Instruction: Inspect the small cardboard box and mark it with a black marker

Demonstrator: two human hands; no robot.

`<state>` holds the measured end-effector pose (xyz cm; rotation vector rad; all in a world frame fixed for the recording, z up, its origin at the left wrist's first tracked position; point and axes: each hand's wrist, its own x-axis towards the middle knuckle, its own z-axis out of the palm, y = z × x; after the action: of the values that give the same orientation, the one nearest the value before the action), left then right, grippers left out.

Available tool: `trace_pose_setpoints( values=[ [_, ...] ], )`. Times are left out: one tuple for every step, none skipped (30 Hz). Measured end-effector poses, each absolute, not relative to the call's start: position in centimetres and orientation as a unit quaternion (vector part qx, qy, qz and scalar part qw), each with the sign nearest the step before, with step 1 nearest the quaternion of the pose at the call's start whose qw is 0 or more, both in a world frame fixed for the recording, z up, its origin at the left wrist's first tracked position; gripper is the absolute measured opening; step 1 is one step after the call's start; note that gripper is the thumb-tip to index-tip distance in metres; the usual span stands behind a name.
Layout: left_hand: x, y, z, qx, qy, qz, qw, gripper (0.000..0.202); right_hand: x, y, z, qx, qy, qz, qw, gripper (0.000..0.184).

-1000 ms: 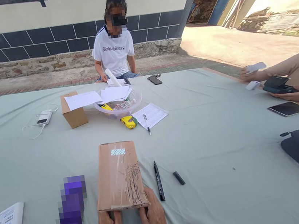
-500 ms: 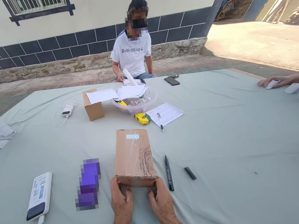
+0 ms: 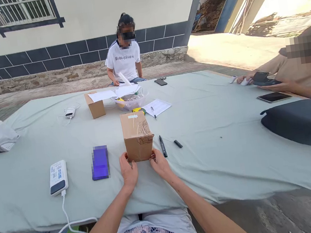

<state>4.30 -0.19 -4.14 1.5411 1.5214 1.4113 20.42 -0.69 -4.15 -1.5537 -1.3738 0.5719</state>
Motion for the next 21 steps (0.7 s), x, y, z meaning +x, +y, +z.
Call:
trace_pose_setpoints(
  values=[
    [4.1, -0.7, -4.0, 0.572, 0.563, 0.523, 0.287, 0.041, 20.3, -1.0, -4.0, -0.636, -0.561, 0.237, 0.474, 0.034],
    [4.0, -1.3, -3.9, 0.568, 0.562, 0.523, 0.297, 0.042, 20.1, -1.5, -3.9, -0.637, -0.559, 0.24, 0.473, 0.034],
    [3.7, -1.9, -3.9, 0.563, 0.561, 0.524, 0.307, 0.043, 19.9, -2.0, -3.8, -0.638, -0.557, 0.243, 0.472, 0.035],
    [3.4, -2.5, -3.8, 0.557, 0.56, 0.525, 0.316, 0.044, 19.7, -2.7, -3.8, -0.639, -0.555, 0.247, 0.471, 0.036],
    [3.1, -3.2, -3.6, 0.552, 0.561, 0.525, 0.324, 0.044, 19.4, -3.5, -3.7, -0.639, -0.553, 0.253, 0.47, 0.037],
    [2.6, -4.0, -3.4, 0.548, 0.562, 0.524, 0.33, 0.044, 19.2, -4.4, -3.7, -0.639, -0.552, 0.26, 0.469, 0.038],
    [2.1, -4.7, -3.0, 0.546, 0.564, 0.521, 0.334, 0.044, 19.0, -5.4, -3.5, -0.638, -0.551, 0.268, 0.467, 0.038],
    [1.6, -5.5, -2.4, 0.547, 0.566, 0.517, 0.338, 0.043, 18.9, -6.4, -3.2, -0.637, -0.55, 0.276, 0.464, 0.038],
    [1.1, -6.3, -1.8, 0.55, 0.564, 0.514, 0.34, 0.042, 18.8, -7.4, -2.7, -0.633, -0.55, 0.285, 0.463, 0.039],
    [0.6, -7.1, -1.0, 0.557, 0.558, 0.514, 0.338, 0.042, 18.9, -8.3, -2.0, -0.63, -0.55, 0.293, 0.463, 0.041],
    [0.2, -7.7, -0.2, 0.571, 0.547, 0.515, 0.331, 0.042, 19.0, -9.0, -1.2, -0.625, -0.55, 0.298, 0.467, 0.044],
    [-0.1, -8.3, 0.7, 0.588, 0.537, 0.514, 0.318, 0.042, 19.0, -9.6, -0.3, -0.609, -0.552, 0.303, 0.483, 0.046],
    [-0.2, -8.6, 1.4, 0.602, 0.527, 0.518, 0.303, 0.043, 19.1, -10.0, 0.6, -0.595, -0.551, 0.299, 0.504, 0.047],
    [-0.3, -8.8, 1.9, 0.612, 0.516, 0.525, 0.289, 0.043, 19.1, -10.2, 1.3, -0.587, -0.55, 0.291, 0.517, 0.048],
    [-0.2, -8.8, 2.3, 0.618, 0.508, 0.53, 0.281, 0.043, 19.1, -10.3, 2.0, -0.586, -0.549, 0.277, 0.527, 0.049],
    [0.0, -8.7, 2.5, 0.615, 0.509, 0.531, 0.283, 0.044, 19.0, -10.2, 2.4, -0.587, -0.549, 0.266, 0.533, 0.051],
    [0.2, -8.5, 2.6, 0.608, 0.514, 0.53, 0.291, 0.045, 18.8, -10.0, 2.7, -0.591, -0.544, 0.255, 0.538, 0.052],
    [0.5, -8.3, 2.5, 0.598, 0.52, 0.53, 0.301, 0.047, 18.6, -9.8, 2.7, -0.597, -0.539, 0.248, 0.54, 0.053],
    [0.7, -8.1, 2.3, 0.591, 0.524, 0.531, 0.308, 0.048, 18.4, -9.6, 2.7, -0.603, -0.532, 0.244, 0.542, 0.052],
    [0.8, -8.0, 2.2, 0.586, 0.525, 0.532, 0.313, 0.049, 18.3, -9.4, 2.5, -0.608, -0.525, 0.241, 0.544, 0.051],
    [0.9, -7.9, 2.0, 0.584, 0.524, 0.533, 0.316, 0.049, 18.1, -9.2, 2.4, -0.61, -0.52, 0.241, 0.547, 0.049]
  ],
)
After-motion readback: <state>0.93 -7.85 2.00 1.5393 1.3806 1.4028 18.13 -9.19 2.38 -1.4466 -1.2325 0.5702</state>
